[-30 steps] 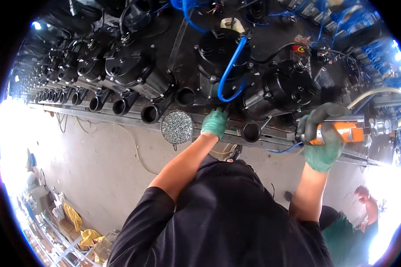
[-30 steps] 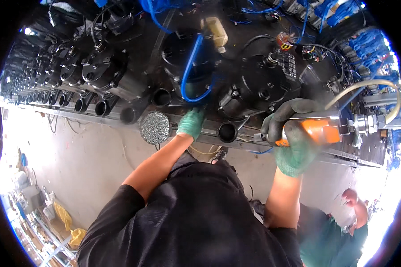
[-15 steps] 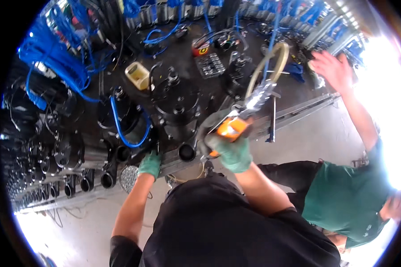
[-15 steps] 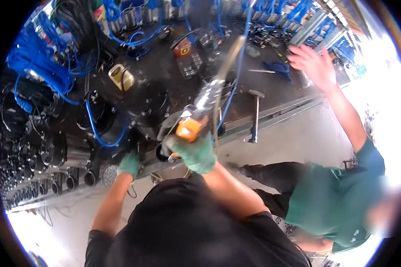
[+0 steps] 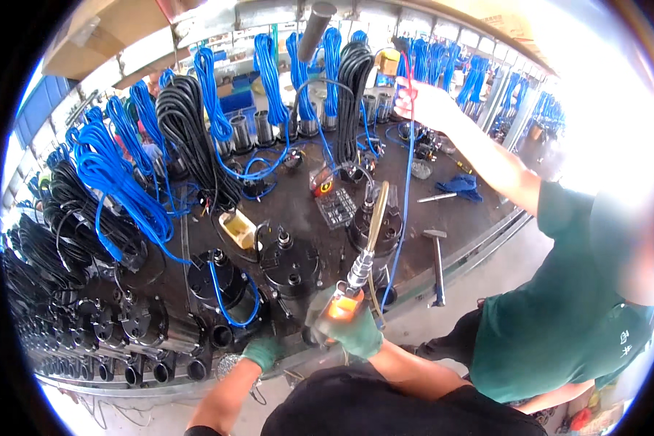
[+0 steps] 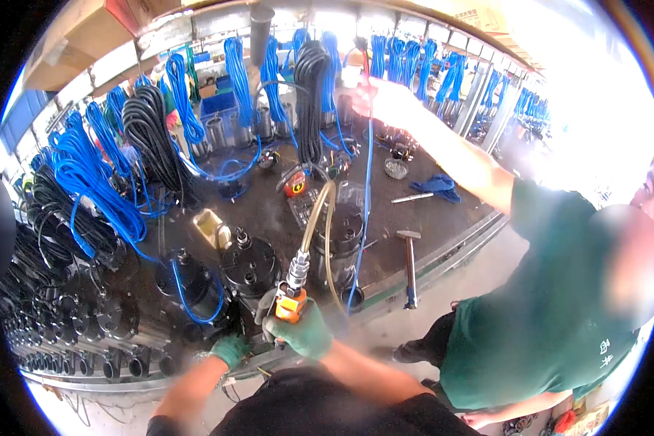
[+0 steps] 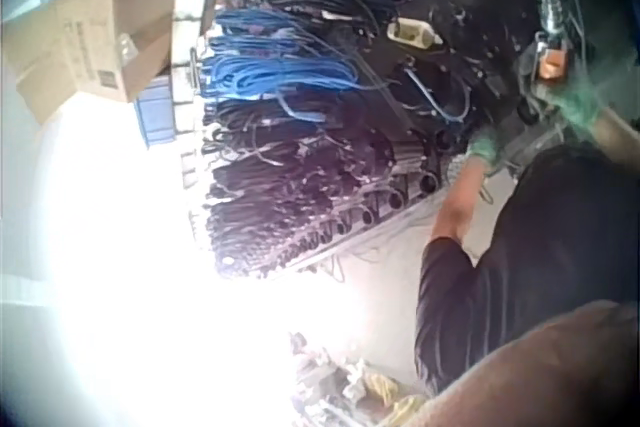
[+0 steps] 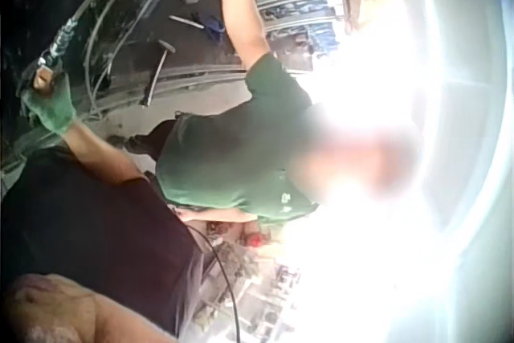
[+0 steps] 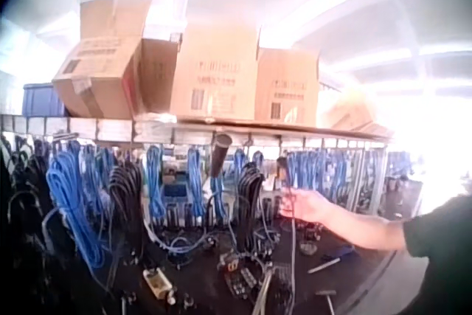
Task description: The person retrieves metal rods, installs fasteners onto pump assemblies on a workbench, and tightens them using a pneumatic tool. They then pick up additional metal rods from a crate.
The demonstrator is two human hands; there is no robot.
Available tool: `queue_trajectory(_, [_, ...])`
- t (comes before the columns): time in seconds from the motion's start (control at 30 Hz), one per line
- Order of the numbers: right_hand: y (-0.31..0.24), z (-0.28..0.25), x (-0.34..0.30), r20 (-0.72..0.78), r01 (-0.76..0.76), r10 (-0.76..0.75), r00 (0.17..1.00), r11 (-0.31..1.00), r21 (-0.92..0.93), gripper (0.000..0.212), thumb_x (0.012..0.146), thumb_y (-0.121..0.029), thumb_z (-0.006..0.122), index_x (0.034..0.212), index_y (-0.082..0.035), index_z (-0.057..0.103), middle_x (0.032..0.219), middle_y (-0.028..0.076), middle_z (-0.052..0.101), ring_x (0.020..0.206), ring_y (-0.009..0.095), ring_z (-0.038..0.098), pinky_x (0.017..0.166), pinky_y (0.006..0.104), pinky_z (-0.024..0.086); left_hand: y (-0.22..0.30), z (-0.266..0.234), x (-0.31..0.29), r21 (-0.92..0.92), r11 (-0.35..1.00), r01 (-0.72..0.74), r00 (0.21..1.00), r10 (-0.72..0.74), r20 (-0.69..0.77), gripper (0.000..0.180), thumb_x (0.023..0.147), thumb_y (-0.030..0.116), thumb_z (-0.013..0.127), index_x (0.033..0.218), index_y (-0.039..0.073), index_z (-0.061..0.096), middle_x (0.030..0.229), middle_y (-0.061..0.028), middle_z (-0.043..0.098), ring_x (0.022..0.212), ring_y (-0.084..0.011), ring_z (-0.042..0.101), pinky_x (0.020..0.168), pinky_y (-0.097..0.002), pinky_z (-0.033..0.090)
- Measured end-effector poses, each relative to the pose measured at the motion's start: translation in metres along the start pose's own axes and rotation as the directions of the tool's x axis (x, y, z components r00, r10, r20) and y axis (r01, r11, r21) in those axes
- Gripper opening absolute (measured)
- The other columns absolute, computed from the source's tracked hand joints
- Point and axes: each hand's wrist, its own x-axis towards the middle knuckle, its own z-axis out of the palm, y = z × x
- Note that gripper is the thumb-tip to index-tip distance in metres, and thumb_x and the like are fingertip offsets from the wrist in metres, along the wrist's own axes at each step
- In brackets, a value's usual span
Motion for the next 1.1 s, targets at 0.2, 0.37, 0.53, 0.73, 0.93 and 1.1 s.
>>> queue_trajectory(0.2, [-0.001, -0.007, 0.005, 0.039, 0.0, 0.003, 0.999, 0.997, -0.081, 0.024, 0.084, 0.0, 0.068, 0.107, -0.002, 0.061, 0.088, 0.007, 0.069, 0.068, 0.015, 0.067, 0.057, 0.0276, 0.053, 0.001, 0.001, 0.004, 0.005, 1.0, 0.008, 1.0, -0.008, 0.008, 0.037, 0.092, 0.021, 0.056, 0.127, 0.01, 0.064, 0.133, -0.0206, 0.062, 0.119, -0.0401, 0.062, 0.099, -0.0512, 0.052])
queue_trajectory(0.37, [-0.003, 0.002, -0.003, -0.004, -0.001, 0.001, 1.0, 1.0, -0.026, 0.026, 0.083, 0.002, 0.066, 0.108, -0.002, 0.061, 0.087, 0.006, 0.068, 0.068, 0.014, 0.066, 0.056, 0.0269, 0.052, 0.006, 0.008, 0.003, 0.014, 1.0, 0.014, 1.0, -0.014, -0.002, 0.038, 0.091, 0.021, 0.058, 0.127, 0.01, 0.065, 0.134, -0.0196, 0.061, 0.118, -0.0394, 0.062, 0.098, -0.0504, 0.052])
queue_trajectory(0.53, [0.008, 0.004, -0.017, -0.006, -0.037, 0.036, 0.999, 0.999, -0.008, 0.028, 0.083, 0.001, 0.068, 0.11, -0.005, 0.061, 0.089, 0.005, 0.069, 0.069, 0.012, 0.066, 0.056, 0.0261, 0.051, 0.008, 0.025, -0.015, 0.057, 0.996, 0.068, 0.997, -0.066, -0.028, 0.038, 0.09, 0.021, 0.06, 0.126, 0.011, 0.066, 0.134, -0.0185, 0.061, 0.118, -0.0388, 0.062, 0.098, -0.0495, 0.052])
queue_trajectory(0.73, [0.016, -0.003, -0.018, -0.074, -0.043, 0.049, 0.996, 0.996, 0.075, 0.031, 0.083, -0.005, 0.072, 0.112, -0.008, 0.063, 0.093, 0.004, 0.07, 0.072, 0.011, 0.067, 0.056, 0.026, 0.053, 0.012, 0.021, -0.034, -0.066, 0.997, -0.048, 0.8, -0.001, -0.6, 0.028, 0.084, 0.022, 0.067, 0.106, 0.005, 0.069, 0.108, -0.0203, 0.068, 0.107, -0.0378, 0.065, 0.095, -0.049, 0.052])
queue_trajectory(0.93, [-0.008, -0.023, -0.065, -0.19, 0.032, -0.078, 0.979, 0.972, -0.232, 0.027, 0.069, 0.003, 0.069, 0.095, -0.004, 0.068, 0.077, 0.005, 0.068, 0.06, 0.014, 0.063, 0.05, 0.0266, 0.049, 0.038, -0.073, -0.089, -0.879, 0.46, -0.13, 0.891, -0.335, -0.307, 0.015, 0.095, 0.008, 0.059, 0.106, 0.003, 0.068, 0.087, -0.0033, 0.069, 0.077, -0.0124, 0.063, 0.069, -0.0296, 0.051])
queue_trajectory(1.1, [-0.007, -0.041, -0.143, -0.169, 0.241, -0.245, 0.955, 0.97, -0.042, 0.043, 0.067, 0.007, 0.067, 0.109, -0.001, 0.06, 0.079, 0.016, 0.061, 0.052, 0.024, 0.062, 0.045, 0.031, 0.049, 0.025, -0.068, -0.119, -0.732, 0.545, -0.41, 0.813, -0.145, -0.563, 0.022, 0.1, 0.016, 0.064, 0.116, 0.001, 0.066, 0.088, -0.0031, 0.068, 0.074, -0.0098, 0.059, 0.067, -0.0245, 0.049])
